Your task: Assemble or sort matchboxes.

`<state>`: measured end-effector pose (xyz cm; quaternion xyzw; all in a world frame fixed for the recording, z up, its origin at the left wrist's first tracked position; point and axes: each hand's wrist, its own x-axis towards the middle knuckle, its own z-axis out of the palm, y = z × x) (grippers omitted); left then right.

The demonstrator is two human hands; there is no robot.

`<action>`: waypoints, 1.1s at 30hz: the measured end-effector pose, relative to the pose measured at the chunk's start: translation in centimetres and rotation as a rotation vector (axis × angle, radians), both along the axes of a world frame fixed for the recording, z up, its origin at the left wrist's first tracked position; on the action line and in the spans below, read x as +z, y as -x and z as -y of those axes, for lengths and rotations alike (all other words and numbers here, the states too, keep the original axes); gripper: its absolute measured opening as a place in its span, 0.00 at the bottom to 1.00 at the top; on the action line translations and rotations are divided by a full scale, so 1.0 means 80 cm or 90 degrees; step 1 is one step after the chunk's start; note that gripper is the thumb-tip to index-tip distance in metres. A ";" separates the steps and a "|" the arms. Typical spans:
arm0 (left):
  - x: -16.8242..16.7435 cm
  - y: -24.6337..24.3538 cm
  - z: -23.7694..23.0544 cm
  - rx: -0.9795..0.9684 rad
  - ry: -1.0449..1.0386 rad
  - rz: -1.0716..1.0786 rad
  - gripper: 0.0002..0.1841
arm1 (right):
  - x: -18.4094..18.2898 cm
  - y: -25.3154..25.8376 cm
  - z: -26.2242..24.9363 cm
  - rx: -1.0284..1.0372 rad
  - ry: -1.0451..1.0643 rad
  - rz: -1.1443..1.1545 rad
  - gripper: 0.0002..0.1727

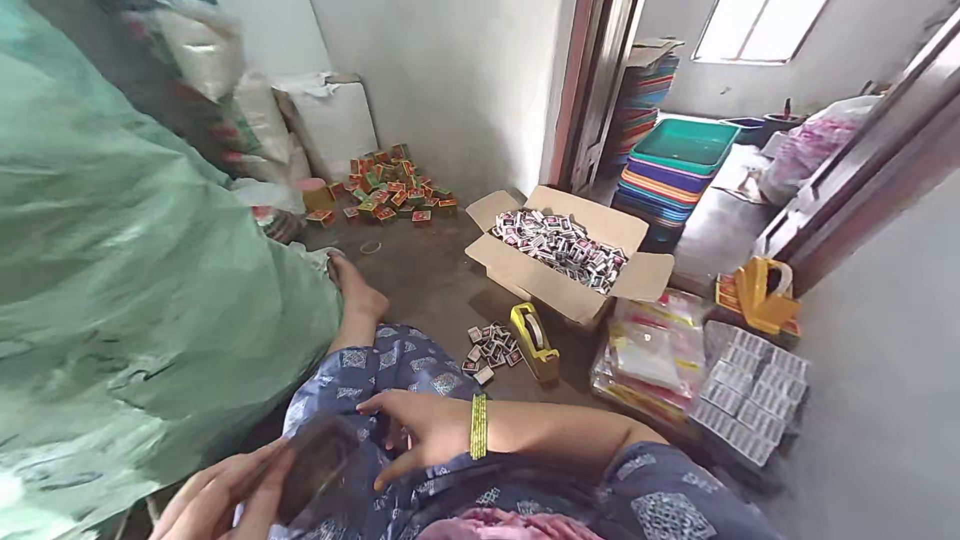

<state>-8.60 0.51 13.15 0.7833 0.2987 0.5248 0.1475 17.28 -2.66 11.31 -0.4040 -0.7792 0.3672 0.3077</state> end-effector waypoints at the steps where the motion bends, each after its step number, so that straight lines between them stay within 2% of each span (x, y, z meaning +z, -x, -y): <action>1: 0.000 -0.012 0.009 -0.057 0.050 0.028 0.08 | 0.000 -0.004 0.008 -0.001 -0.019 -0.020 0.49; 4: -0.004 -0.054 0.033 -0.164 0.192 0.132 0.10 | 0.005 -0.030 0.034 -0.025 -0.050 0.014 0.38; 7: -0.018 -0.083 0.046 -0.229 0.241 0.191 0.08 | -0.010 -0.055 0.057 -0.055 -0.051 -0.010 0.32; 8: -0.028 -0.089 0.044 -0.281 0.254 0.198 0.15 | -0.019 -0.063 0.062 -0.071 -0.052 -0.041 0.33; 10: -0.052 -0.099 0.039 -0.390 0.333 0.197 0.39 | -0.040 -0.074 0.071 -0.111 -0.057 -0.122 0.37; 11: -0.066 -0.104 0.037 -0.412 0.383 0.176 0.49 | -0.048 -0.077 0.075 -0.127 -0.046 -0.169 0.37; 12: -0.080 -0.108 0.037 -0.409 0.427 0.150 0.55 | -0.055 -0.078 0.079 -0.135 -0.015 -0.209 0.36; 14: -0.111 -0.114 0.036 -0.399 0.465 0.105 0.52 | -0.064 -0.079 0.082 -0.122 0.056 -0.255 0.32; 16: -0.135 -0.116 0.035 -0.361 0.462 0.064 0.46 | -0.066 -0.083 0.084 -0.127 0.145 -0.241 0.23; 17: -0.144 -0.114 0.033 -0.339 0.460 0.046 0.45 | -0.066 -0.086 0.082 -0.160 0.199 -0.229 0.24; 19: -0.153 -0.108 0.026 -0.300 0.449 0.015 0.43 | -0.080 -0.109 0.065 -0.291 0.269 -0.156 0.32; 20: -0.156 -0.105 0.024 -0.286 0.445 0.008 0.42 | -0.096 -0.127 0.050 -0.367 0.269 -0.074 0.31; 22: -0.159 -0.100 0.018 -0.261 0.436 -0.002 0.42 | -0.124 -0.166 0.022 -0.473 0.235 0.199 0.21; 23: -0.160 -0.099 0.016 -0.248 0.434 -0.012 0.42 | -0.135 -0.180 0.011 -0.500 0.257 0.332 0.20; 25: -0.158 -0.098 0.014 -0.227 0.441 -0.035 0.44 | -0.158 -0.197 -0.005 -0.533 0.323 0.499 0.26; 30: -0.156 -0.096 0.013 -0.199 0.454 -0.098 0.45 | -0.200 -0.203 -0.020 -0.578 0.311 0.572 0.26; 33: -0.162 -0.098 0.012 -0.217 0.480 -0.069 0.49 | -0.197 -0.198 -0.017 -0.542 0.333 0.588 0.24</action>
